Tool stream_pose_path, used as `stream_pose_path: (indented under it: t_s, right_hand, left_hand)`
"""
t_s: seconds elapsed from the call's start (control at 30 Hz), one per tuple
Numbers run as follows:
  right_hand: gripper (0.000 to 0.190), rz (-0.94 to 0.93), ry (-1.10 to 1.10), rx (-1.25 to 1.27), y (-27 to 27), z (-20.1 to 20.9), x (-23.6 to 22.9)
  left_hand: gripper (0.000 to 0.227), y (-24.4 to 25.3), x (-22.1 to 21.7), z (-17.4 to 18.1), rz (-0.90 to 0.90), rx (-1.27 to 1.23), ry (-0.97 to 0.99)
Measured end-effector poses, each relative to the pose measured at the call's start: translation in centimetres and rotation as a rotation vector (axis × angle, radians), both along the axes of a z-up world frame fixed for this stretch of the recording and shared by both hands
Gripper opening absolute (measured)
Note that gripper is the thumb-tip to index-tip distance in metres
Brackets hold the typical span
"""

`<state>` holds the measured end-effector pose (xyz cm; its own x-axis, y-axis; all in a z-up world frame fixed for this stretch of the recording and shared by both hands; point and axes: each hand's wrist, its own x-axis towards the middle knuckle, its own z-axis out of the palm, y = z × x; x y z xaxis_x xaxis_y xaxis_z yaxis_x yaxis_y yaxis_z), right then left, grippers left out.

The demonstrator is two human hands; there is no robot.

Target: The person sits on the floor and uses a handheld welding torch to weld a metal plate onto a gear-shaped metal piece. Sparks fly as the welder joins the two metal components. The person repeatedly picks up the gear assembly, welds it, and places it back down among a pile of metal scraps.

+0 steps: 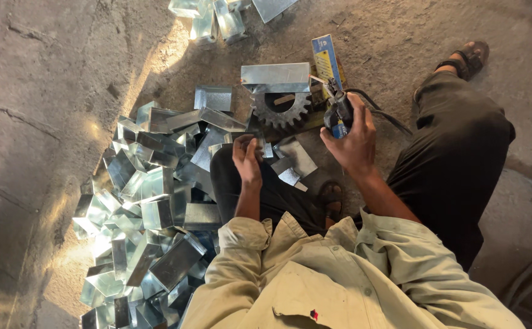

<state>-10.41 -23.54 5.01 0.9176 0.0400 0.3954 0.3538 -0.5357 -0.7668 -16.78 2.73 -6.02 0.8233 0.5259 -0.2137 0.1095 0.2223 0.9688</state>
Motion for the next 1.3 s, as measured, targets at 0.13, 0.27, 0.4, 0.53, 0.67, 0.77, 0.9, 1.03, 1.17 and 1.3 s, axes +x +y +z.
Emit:
stream_pose_path:
  t_s: [0.13, 0.27, 0.4, 0.53, 0.67, 0.77, 0.9, 1.03, 1.17, 1.3]
  right_hand:
    - [0.084, 0.011, 0.061, 0.034, 0.2, 0.5, -0.1]
    - [0.079, -0.013, 0.072, 0.120, 1.1, -0.6, -0.7]
    - [0.086, -0.032, 0.013, 0.018, 0.8, -0.9, -0.4]
    - [0.085, -0.007, 0.092, 0.040, 0.9, -1.1, -0.5]
    - [0.087, -0.008, 0.034, 0.001, 0.9, -1.3, -0.3]
    - [0.087, -0.009, 0.044, 0.005, 0.9, -1.5, -0.4]
    - [0.085, 0.001, 0.050, 0.013, 0.9, -1.6, -0.3]
    - [0.085, 0.000, 0.049, 0.016, 0.9, -1.4, -0.3]
    - [0.080, 0.054, 0.085, 0.132, 1.0, -0.5, -0.7]
    - [0.082, -0.034, 0.091, 0.031, 1.3, -0.2, -0.5]
  left_hand:
    - [0.016, -1.0, 0.9, -1.2, -0.032, 0.001, -0.032]
    - [0.015, 0.2, 1.1, -4.2, -0.045, 0.018, -0.018]
    - [0.017, 0.7, 0.8, -4.6, -0.012, 0.075, -0.031]
    - [0.019, 0.5, 1.0, -3.9, 0.011, 0.009, 0.016]
    - [0.019, 0.6, 1.2, -3.7, 0.020, -0.058, 0.043]
    - [0.019, 0.4, 1.1, -3.5, 0.004, -0.075, -0.005]
    - [0.019, 0.3, 1.1, -3.2, 0.004, -0.084, 0.012]
    - [0.016, 0.1, 1.2, -2.9, 0.030, -0.117, 0.048]
    - [0.012, 0.2, 1.1, -2.8, 0.009, -0.110, 0.027]
    - [0.011, 0.2, 1.3, -2.9, 0.010, -0.116, 0.007]
